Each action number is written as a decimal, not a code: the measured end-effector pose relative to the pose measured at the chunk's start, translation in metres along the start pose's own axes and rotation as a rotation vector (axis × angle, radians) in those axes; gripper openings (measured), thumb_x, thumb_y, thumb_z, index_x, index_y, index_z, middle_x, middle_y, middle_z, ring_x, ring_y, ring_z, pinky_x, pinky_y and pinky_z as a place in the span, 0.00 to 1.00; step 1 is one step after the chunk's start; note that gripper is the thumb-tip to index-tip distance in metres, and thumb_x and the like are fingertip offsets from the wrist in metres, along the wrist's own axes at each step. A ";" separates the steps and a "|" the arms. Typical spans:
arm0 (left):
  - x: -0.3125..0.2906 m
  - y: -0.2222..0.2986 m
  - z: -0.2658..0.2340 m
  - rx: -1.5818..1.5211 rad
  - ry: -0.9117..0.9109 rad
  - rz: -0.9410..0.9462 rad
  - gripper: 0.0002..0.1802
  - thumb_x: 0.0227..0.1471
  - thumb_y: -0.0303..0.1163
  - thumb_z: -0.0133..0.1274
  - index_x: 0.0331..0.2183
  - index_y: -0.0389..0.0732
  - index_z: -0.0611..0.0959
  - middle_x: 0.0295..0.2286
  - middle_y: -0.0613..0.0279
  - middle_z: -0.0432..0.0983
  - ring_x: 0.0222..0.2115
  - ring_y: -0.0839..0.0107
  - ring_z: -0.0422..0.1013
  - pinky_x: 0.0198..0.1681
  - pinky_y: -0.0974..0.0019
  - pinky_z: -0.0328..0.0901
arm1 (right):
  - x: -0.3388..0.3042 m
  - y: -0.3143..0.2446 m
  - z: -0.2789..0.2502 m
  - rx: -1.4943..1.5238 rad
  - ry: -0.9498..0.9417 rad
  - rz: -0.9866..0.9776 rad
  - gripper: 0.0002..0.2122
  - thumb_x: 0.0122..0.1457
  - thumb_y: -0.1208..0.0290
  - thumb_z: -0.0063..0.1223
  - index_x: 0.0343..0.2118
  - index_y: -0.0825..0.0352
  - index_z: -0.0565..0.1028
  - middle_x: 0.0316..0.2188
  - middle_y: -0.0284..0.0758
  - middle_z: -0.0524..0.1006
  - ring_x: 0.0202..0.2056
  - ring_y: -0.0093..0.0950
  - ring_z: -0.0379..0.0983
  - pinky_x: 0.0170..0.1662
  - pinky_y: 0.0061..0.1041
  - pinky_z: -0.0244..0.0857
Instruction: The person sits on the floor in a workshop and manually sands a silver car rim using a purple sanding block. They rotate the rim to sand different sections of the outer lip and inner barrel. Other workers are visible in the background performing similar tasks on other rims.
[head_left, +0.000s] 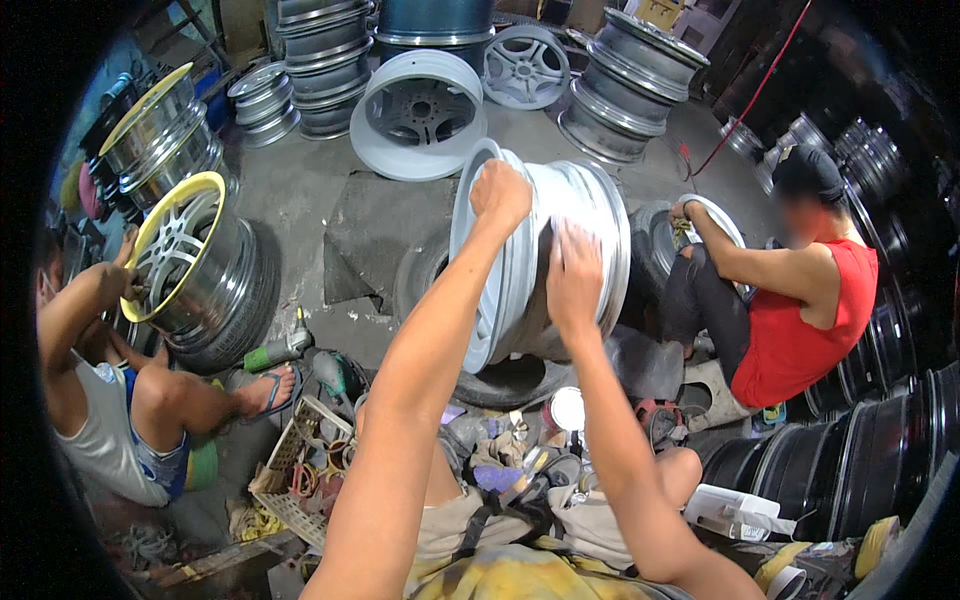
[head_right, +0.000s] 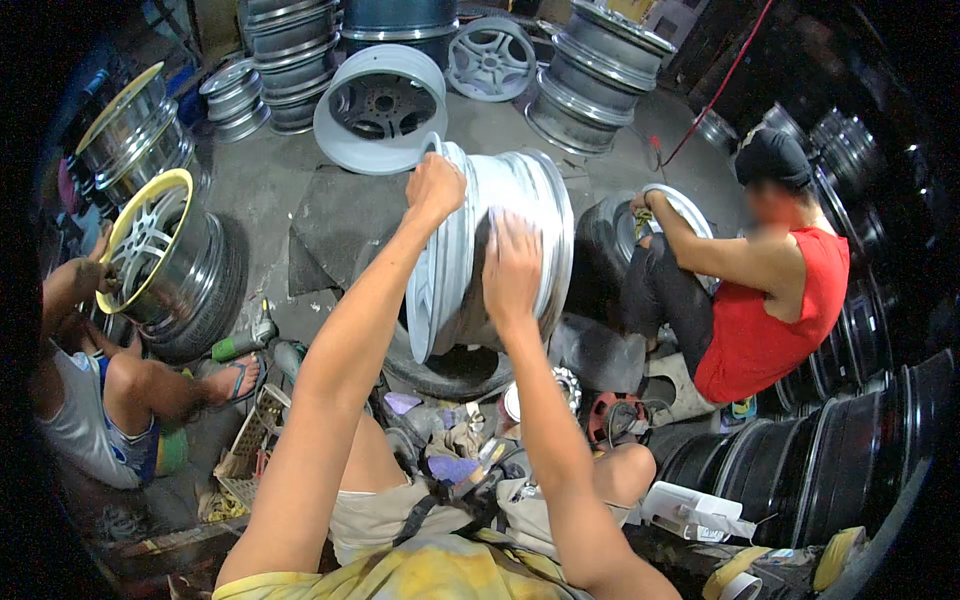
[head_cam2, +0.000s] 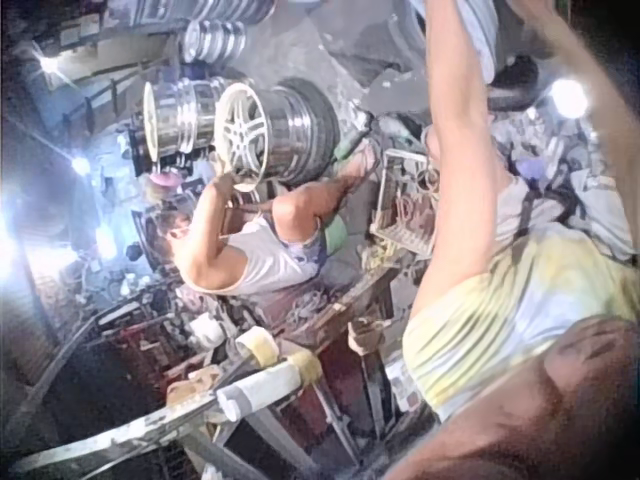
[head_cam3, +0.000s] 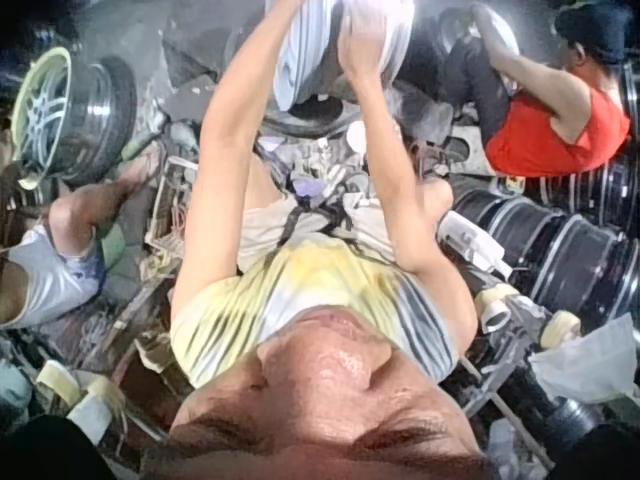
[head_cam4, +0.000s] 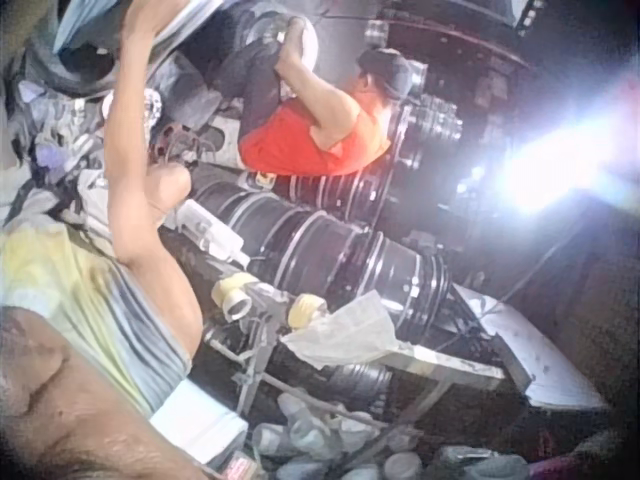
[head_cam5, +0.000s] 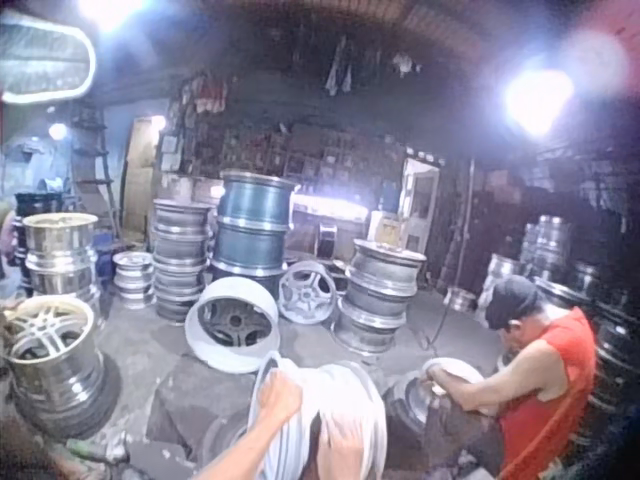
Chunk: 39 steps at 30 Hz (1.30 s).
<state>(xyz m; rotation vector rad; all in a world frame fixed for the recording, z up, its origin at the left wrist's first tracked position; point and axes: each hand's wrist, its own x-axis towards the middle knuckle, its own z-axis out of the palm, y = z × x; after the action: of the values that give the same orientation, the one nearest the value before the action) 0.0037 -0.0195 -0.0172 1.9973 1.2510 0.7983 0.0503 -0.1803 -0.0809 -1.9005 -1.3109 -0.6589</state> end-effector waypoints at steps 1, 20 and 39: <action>0.002 -0.003 -0.005 0.011 0.006 -0.004 0.19 0.51 0.30 0.50 0.40 0.24 0.76 0.39 0.34 0.79 0.42 0.43 0.77 0.49 0.50 0.70 | -0.024 -0.008 -0.006 0.044 0.002 -0.006 0.16 0.64 0.76 0.46 0.53 0.72 0.75 0.54 0.46 0.75 0.58 0.42 0.69 0.65 0.46 0.53; 0.010 -0.003 0.007 0.123 0.017 0.076 0.24 0.60 0.40 0.42 0.38 0.26 0.81 0.39 0.32 0.78 0.43 0.39 0.75 0.49 0.45 0.68 | 0.034 0.019 0.008 -0.100 -0.024 0.005 0.14 0.64 0.71 0.48 0.52 0.65 0.76 0.52 0.39 0.77 0.58 0.35 0.69 0.66 0.48 0.48; 0.012 -0.007 0.002 0.144 0.120 0.090 0.21 0.57 0.38 0.45 0.34 0.28 0.82 0.36 0.34 0.80 0.40 0.39 0.76 0.45 0.45 0.70 | -0.060 0.018 -0.084 1.242 -0.029 0.944 0.09 0.64 0.66 0.56 0.37 0.67 0.77 0.31 0.25 0.77 0.30 0.12 0.70 0.35 0.19 0.67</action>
<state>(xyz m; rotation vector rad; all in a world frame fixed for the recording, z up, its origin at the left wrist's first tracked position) 0.0060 -0.0068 -0.0226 2.1609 1.3270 0.9065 0.0450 -0.2848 -0.0794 -1.1741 -0.4237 0.5782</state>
